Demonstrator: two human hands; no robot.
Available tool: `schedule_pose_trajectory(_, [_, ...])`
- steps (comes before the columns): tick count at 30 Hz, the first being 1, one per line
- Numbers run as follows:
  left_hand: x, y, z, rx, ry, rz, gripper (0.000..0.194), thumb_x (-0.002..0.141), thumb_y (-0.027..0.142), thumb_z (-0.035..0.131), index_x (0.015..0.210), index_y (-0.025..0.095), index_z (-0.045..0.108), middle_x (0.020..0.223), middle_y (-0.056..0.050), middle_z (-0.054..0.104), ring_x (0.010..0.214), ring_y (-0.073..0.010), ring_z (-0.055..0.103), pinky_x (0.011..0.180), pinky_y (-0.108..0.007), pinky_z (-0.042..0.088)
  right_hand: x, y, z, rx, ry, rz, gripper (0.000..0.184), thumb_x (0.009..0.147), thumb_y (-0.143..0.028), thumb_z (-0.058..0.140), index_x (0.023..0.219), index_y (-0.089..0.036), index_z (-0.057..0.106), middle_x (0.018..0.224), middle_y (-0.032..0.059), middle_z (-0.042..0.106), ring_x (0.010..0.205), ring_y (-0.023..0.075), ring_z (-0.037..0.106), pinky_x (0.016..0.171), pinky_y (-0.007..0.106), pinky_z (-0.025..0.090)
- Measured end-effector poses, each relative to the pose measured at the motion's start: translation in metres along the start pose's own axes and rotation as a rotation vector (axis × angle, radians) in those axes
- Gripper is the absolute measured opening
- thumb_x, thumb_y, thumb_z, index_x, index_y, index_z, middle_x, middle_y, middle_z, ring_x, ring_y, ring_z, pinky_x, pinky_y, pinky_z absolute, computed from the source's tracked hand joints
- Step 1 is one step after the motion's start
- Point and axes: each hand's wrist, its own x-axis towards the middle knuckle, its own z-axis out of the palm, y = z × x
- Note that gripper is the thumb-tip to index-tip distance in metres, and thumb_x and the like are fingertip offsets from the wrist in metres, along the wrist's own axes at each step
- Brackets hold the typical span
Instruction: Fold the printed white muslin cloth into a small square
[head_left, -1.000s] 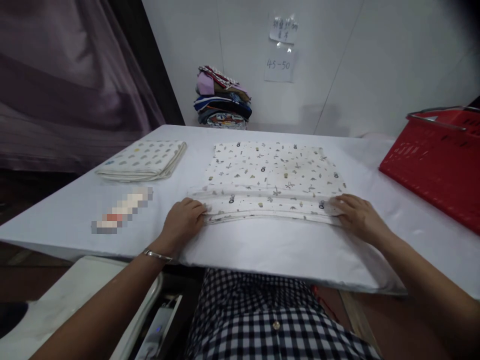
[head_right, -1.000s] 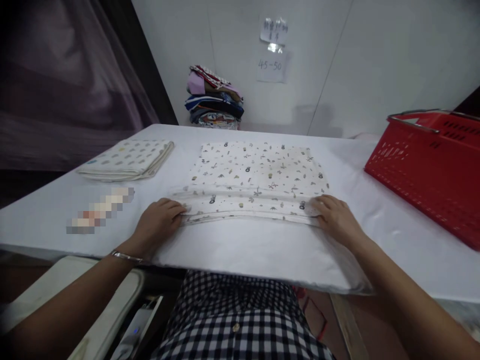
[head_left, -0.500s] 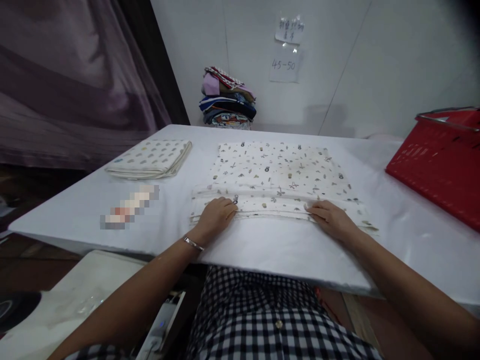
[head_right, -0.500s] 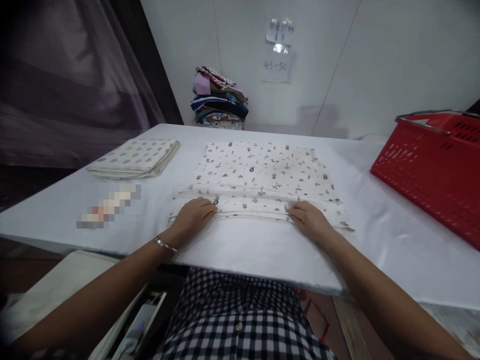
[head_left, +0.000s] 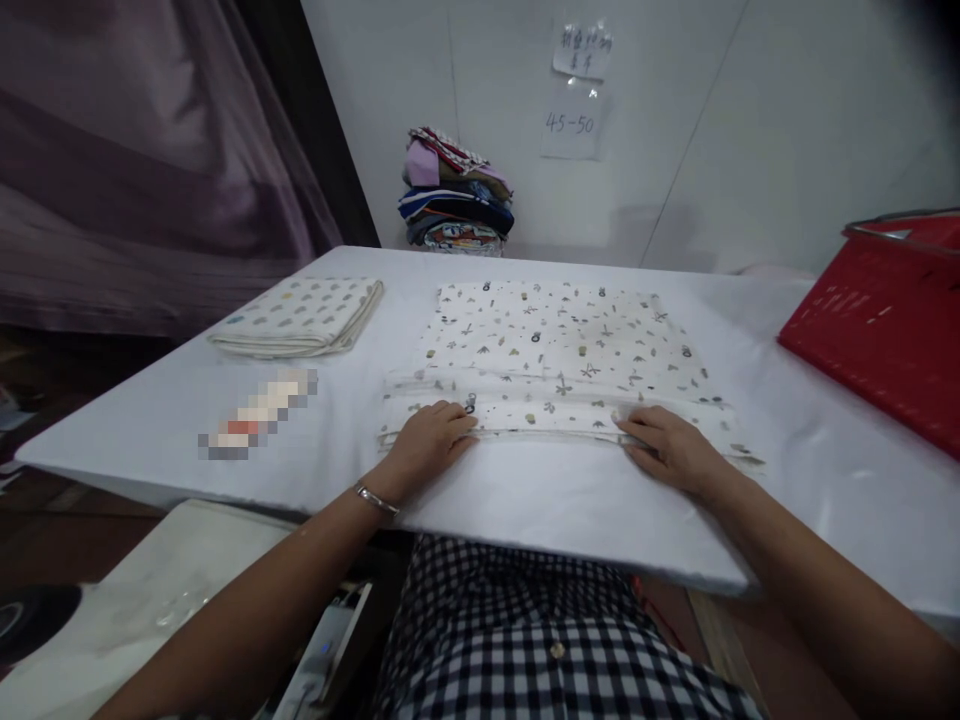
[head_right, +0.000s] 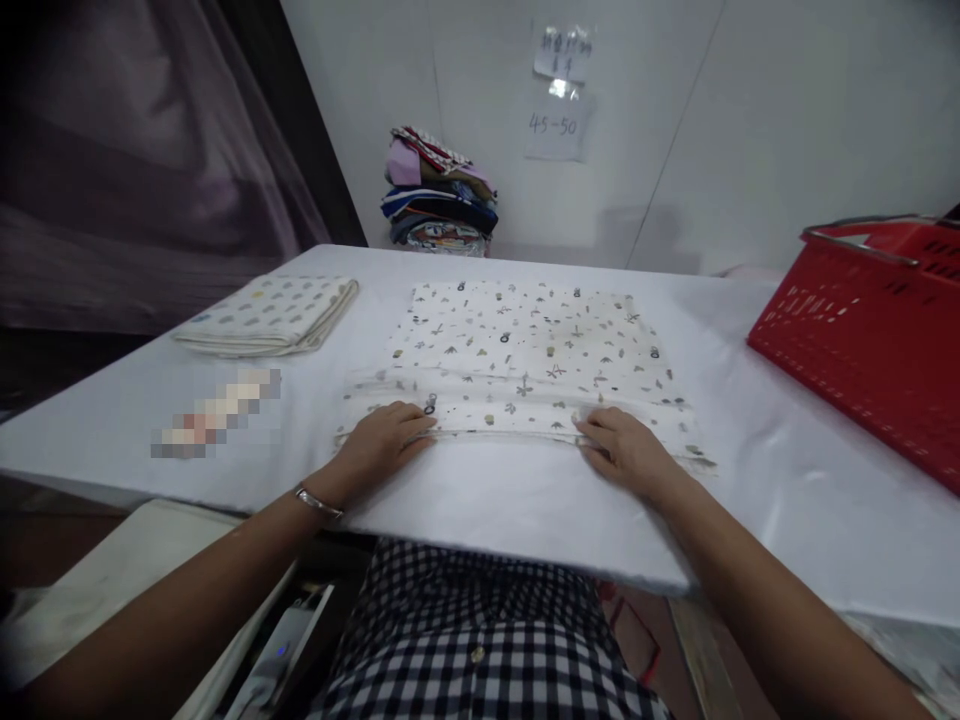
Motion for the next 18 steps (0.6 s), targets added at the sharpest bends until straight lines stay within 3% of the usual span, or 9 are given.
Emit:
schedule_pose_trajectory(10, [0.005, -0.002, 0.002, 0.002, -0.018, -0.015, 0.025, 0.092, 0.03, 0.041, 0.098, 0.02, 0.063, 0.094, -0.005, 0.061, 0.086, -0.0199, 0.052, 0.072, -0.033, 0.041, 0.0, 0.001, 0.003, 0.011, 0.046, 0.058, 0.031, 0.092, -0.024, 0.039, 0.116, -0.022, 0.059, 0.104, 0.0105, 0.061, 0.097, 0.0239, 0.056, 0.081, 0.04, 0.051])
schedule_pose_trajectory(14, [0.009, 0.005, 0.003, -0.007, 0.005, 0.009, 0.024, 0.089, 0.034, 0.048, 0.103, 0.02, 0.061, 0.098, -0.007, 0.06, 0.091, -0.0209, 0.052, 0.075, -0.034, 0.043, 0.001, 0.003, 0.008, -0.018, 0.071, 0.125, 0.027, 0.093, -0.026, 0.037, 0.105, -0.021, 0.061, 0.102, 0.0101, 0.062, 0.096, 0.0234, 0.056, 0.083, 0.041, 0.051])
schedule_pose_trajectory(18, [0.013, 0.008, 0.005, -0.021, 0.014, 0.009, 0.021, 0.09, 0.029, 0.046, 0.097, 0.019, 0.062, 0.093, -0.006, 0.061, 0.087, -0.0201, 0.052, 0.074, -0.034, 0.043, 0.003, 0.003, 0.011, -0.037, 0.067, 0.164, 0.026, 0.094, -0.024, 0.035, 0.098, -0.02, 0.06, 0.097, 0.0104, 0.062, 0.092, 0.0238, 0.056, 0.079, 0.041, 0.051])
